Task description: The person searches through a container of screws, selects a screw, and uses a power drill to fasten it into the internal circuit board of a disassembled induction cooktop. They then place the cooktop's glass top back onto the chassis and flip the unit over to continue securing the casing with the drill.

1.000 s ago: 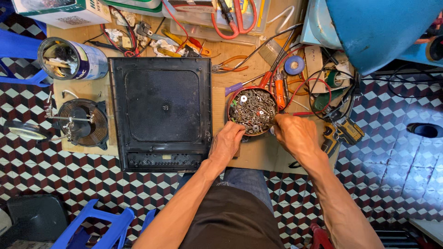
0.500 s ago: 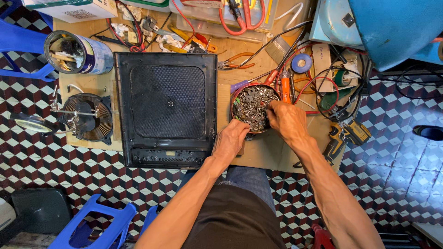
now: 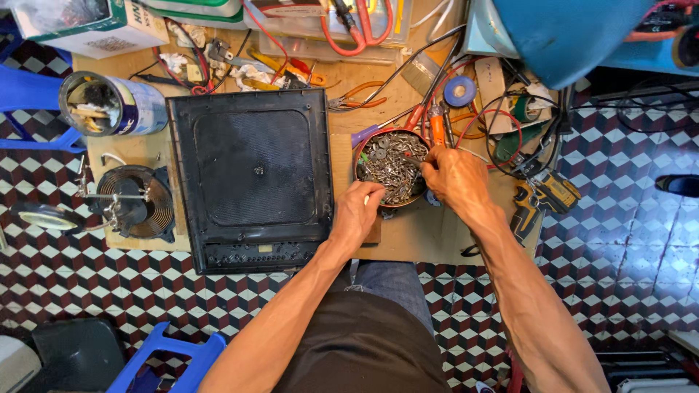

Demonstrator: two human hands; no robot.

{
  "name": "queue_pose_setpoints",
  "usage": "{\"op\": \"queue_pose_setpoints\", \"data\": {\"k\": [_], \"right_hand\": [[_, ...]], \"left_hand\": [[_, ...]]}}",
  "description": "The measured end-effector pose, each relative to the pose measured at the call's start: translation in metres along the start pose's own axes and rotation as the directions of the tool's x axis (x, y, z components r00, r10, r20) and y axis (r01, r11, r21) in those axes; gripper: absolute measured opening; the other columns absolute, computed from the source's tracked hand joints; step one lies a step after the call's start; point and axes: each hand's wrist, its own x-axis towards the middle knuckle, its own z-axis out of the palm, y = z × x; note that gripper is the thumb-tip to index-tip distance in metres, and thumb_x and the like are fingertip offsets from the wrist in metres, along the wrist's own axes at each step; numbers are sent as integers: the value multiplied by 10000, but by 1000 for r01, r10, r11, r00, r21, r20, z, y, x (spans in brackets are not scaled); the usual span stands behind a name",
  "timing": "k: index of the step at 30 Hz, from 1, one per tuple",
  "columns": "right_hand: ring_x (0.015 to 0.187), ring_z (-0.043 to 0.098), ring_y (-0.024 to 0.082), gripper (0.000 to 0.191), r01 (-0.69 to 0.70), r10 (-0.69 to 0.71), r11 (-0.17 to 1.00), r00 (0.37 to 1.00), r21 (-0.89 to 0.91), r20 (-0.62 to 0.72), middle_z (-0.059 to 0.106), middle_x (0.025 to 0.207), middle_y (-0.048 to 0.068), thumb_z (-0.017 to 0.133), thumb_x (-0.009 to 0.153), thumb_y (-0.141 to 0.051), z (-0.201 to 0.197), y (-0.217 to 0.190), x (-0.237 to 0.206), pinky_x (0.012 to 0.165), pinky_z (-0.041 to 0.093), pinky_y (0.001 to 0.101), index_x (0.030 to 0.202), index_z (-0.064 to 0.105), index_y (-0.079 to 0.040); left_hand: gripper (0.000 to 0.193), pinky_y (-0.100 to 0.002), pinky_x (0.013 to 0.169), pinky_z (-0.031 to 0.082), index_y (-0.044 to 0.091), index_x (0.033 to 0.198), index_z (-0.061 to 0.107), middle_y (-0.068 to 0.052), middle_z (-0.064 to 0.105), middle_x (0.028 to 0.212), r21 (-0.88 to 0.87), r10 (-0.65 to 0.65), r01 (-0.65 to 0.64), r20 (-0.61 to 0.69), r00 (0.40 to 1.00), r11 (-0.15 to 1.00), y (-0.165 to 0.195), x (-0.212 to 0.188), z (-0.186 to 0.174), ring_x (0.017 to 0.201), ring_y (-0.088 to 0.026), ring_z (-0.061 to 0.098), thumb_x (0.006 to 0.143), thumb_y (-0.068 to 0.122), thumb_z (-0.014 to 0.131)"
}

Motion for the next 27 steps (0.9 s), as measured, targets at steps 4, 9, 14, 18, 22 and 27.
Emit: {"op": "queue_pose_setpoints", "data": {"k": [4, 9, 14, 18, 22, 27], "right_hand": [[768, 698, 412, 295, -15, 14, 998, 1000, -67, -5, 720, 805, 232, 661, 897, -307, -8, 4, -15, 723, 526, 516, 1014, 737, -46], [805, 720, 384, 299, -159, 165, 981, 985, 107, -51, 753, 867, 182, 644, 892, -334, -9, 5, -43, 745, 536, 493, 990, 737, -67], [831, 707, 399, 292, -193, 201, 975, 977, 110, -66, 746, 876, 186, 633, 908, -334, 0, 1, -49, 760, 528, 506, 996, 727, -72], [820, 692, 421, 267, -228, 231, 971, 972, 67, -47, 729, 848, 201, 619, 925, -320, 8, -1, -48, 750, 522, 528, 983, 722, -81], [757, 695, 416, 235, -143, 147, 989, 984, 45, -104, 727, 807, 205, 603, 937, -264, 20, -8, -46, 726, 528, 529, 934, 683, -44], [703, 689, 417, 201, -55, 52, 998, 986, -11, -159, 704, 794, 226, 646, 906, -201, 37, -21, -38, 635, 529, 524, 866, 637, -4]], "left_hand": [[130, -424, 771, 553, 17, 1042, 714, -176, 698, 996, 78, 52, -53, 13, 999, 996, 9, 8, -4, 894, -371, 700, 963, 111, 674], [140, -461, 790, 544, 33, 1073, 698, -177, 695, 1020, 112, 161, -190, 230, 960, 975, 18, 27, 5, 916, -404, 684, 978, 123, 649], [119, -490, 765, 535, 10, 1041, 654, -196, 678, 1041, 181, 231, -328, 411, 882, 927, 5, 45, 4, 908, -425, 676, 983, 100, 602], [100, -499, 779, 544, 23, 1006, 638, -196, 684, 1045, 434, 118, -332, 450, 885, 837, -1, 59, -4, 927, -412, 693, 958, 26, 551], [117, -489, 735, 552, 5, 1044, 654, -220, 685, 1031, 338, 112, -213, 294, 949, 917, 3, 62, -22, 872, -429, 688, 989, 86, 589], [127, -443, 751, 570, 15, 1075, 677, -198, 710, 1027, 193, 179, -219, 206, 962, 956, 11, 55, -27, 893, -397, 706, 982, 97, 652]]}}
